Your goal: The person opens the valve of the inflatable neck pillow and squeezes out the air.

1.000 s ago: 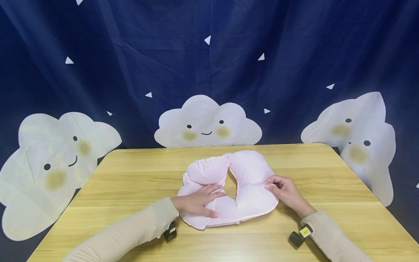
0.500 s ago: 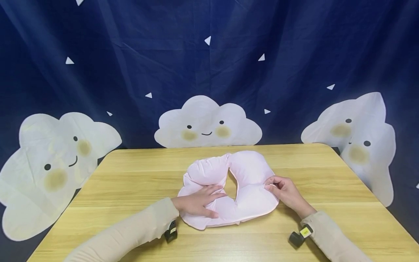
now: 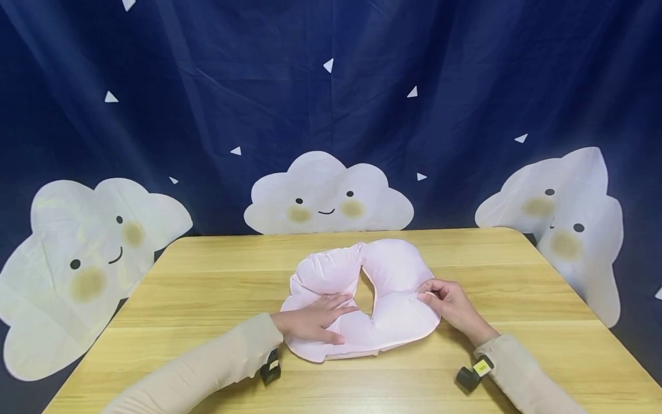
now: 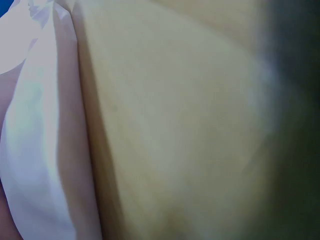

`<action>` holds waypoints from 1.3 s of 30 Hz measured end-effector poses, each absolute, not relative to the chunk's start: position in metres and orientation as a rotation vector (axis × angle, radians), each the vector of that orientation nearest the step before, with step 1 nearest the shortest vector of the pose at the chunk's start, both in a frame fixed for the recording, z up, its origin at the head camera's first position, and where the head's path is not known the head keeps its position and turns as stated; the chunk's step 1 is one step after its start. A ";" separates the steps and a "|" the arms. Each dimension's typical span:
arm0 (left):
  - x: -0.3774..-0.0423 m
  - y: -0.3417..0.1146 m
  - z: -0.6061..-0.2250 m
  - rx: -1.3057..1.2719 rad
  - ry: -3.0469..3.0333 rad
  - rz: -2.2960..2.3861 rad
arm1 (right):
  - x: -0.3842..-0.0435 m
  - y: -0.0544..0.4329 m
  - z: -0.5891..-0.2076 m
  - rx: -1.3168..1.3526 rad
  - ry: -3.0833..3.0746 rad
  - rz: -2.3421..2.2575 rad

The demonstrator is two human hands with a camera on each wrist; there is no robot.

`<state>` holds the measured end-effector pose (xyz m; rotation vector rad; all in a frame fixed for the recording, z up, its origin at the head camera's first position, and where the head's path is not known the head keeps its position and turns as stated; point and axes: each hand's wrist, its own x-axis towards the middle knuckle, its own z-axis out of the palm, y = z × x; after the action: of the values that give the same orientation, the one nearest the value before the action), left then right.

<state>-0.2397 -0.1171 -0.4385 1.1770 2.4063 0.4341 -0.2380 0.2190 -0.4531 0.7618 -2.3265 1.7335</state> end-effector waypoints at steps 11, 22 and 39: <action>-0.241 -0.115 -0.442 1.201 2.416 0.398 | -0.239 0.219 -0.454 0.773 -2.325 1.735; -0.240 -0.115 -0.443 1.229 2.429 0.339 | -0.238 0.219 -0.454 0.775 -2.336 1.730; -0.241 -0.129 -0.423 1.173 2.319 0.728 | -0.238 0.221 -0.456 0.729 -2.369 1.750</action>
<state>-0.2407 -0.1291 -0.4226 1.1726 2.3194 0.7276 -0.2375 0.2209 -0.4559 0.7285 -2.3687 1.7503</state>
